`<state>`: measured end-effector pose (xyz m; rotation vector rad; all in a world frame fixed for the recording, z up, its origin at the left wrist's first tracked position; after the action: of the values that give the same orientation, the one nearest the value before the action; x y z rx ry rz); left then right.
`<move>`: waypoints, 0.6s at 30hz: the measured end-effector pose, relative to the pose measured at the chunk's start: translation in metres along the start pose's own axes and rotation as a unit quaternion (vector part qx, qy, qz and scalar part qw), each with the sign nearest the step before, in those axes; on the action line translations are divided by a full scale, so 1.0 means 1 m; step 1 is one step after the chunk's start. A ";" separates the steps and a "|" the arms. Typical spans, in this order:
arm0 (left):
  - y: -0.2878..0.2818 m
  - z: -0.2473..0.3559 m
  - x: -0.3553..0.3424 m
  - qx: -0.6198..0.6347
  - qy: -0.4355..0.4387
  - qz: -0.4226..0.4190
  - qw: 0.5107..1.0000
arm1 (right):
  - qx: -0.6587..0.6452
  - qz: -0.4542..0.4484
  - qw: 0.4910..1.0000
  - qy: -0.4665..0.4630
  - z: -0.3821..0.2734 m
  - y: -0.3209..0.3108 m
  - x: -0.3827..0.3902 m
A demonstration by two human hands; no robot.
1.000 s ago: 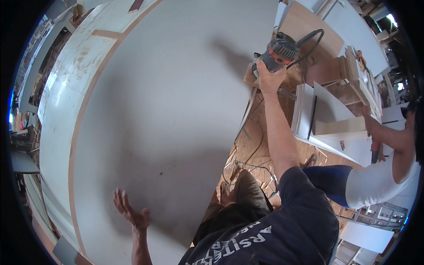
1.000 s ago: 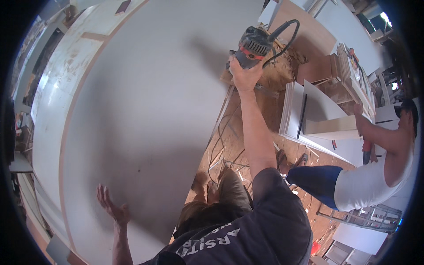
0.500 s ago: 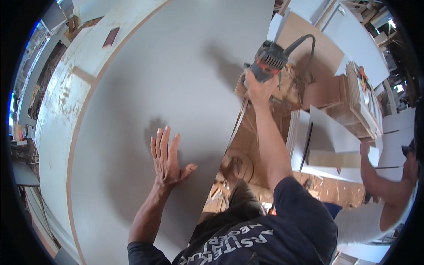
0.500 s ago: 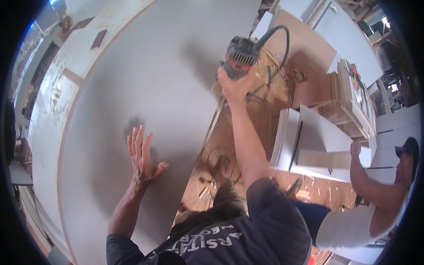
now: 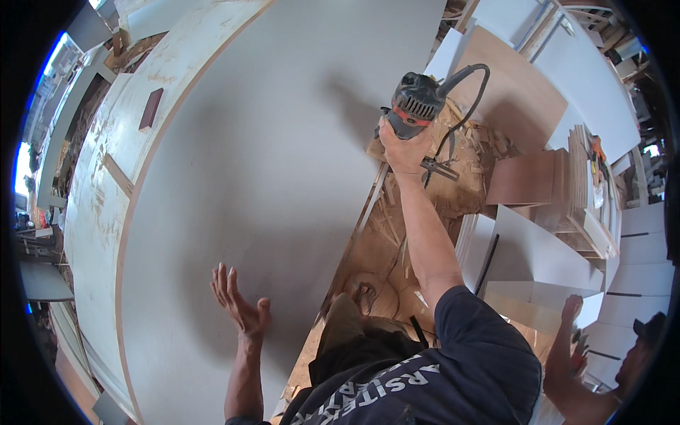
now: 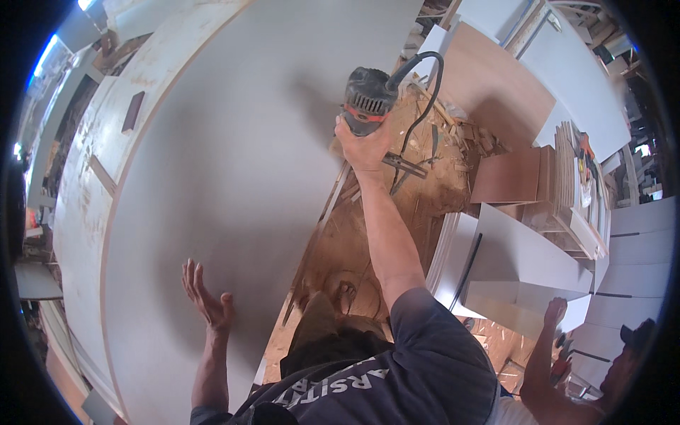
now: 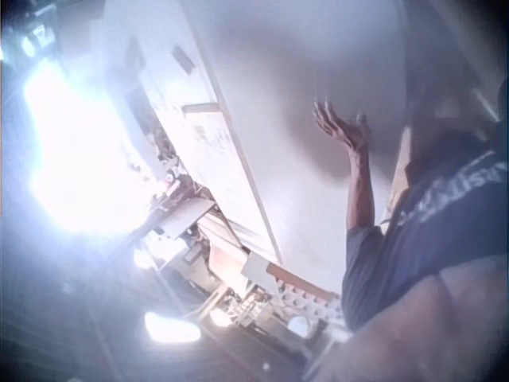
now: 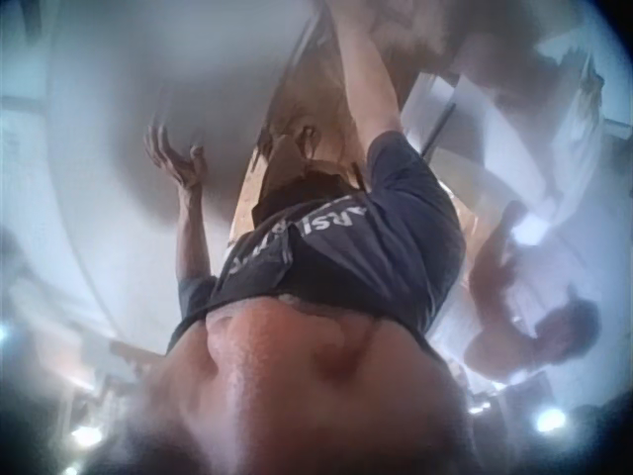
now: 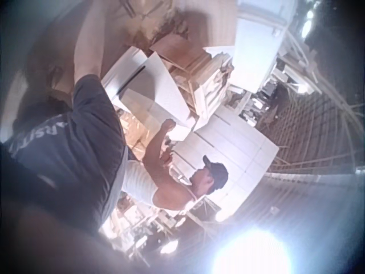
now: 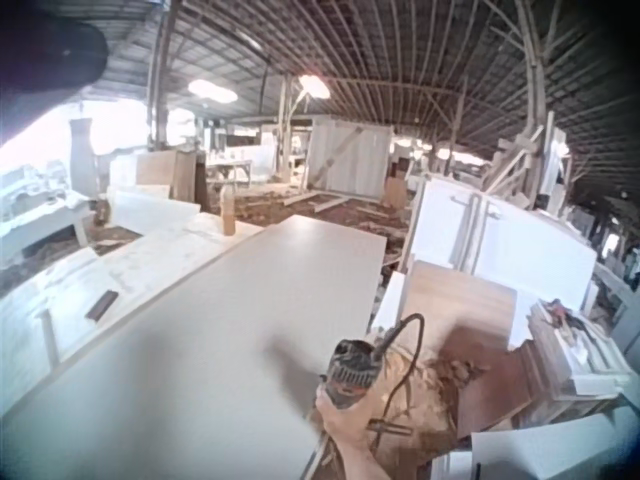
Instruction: The person uses a handheld router to trim the edges of a white laminate board. They guide the tool along the edge by hand, then move the board and continue routing, eventually picking up a roll of tape.
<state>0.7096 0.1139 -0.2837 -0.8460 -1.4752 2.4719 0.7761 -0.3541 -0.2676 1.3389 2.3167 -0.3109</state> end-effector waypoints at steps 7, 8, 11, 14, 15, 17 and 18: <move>0.002 -0.004 -0.002 -0.014 -0.066 0.047 0.997 | 0.008 -0.011 1.000 0.007 0.047 -0.006 -0.080; 0.000 -0.004 0.001 -0.020 -0.079 0.055 0.995 | -0.003 -0.017 1.000 0.001 0.048 -0.006 -0.090; 0.001 -0.012 0.006 -0.037 -0.116 0.069 0.990 | -0.035 -0.026 0.999 0.008 0.057 -0.006 -0.114; -0.001 -0.014 0.009 -0.125 -0.165 0.034 0.978 | -0.040 -0.029 0.999 -0.014 0.078 -0.009 -0.147; 0.010 -0.017 0.006 -0.144 -0.195 0.017 0.970 | -0.043 -0.035 0.998 -0.032 0.093 -0.008 -0.168; 0.008 -0.016 0.005 -0.182 -0.221 -0.028 0.958 | 0.003 -0.030 0.999 -0.041 0.107 -0.010 -0.187; 0.008 -0.013 0.005 -0.193 -0.220 -0.045 0.955 | 0.024 -0.028 0.998 -0.050 0.111 -0.007 -0.200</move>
<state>0.7140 0.1218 -0.2972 -0.2583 -2.1368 2.4437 0.8853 -0.5551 -0.2690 1.2528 2.2802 -0.4434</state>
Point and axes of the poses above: each hand's wrist, its own x-axis away from the middle knuckle, its own y-axis out of the palm, z = x × y, the point moved 3 cm from there along -x, towards the middle knuckle
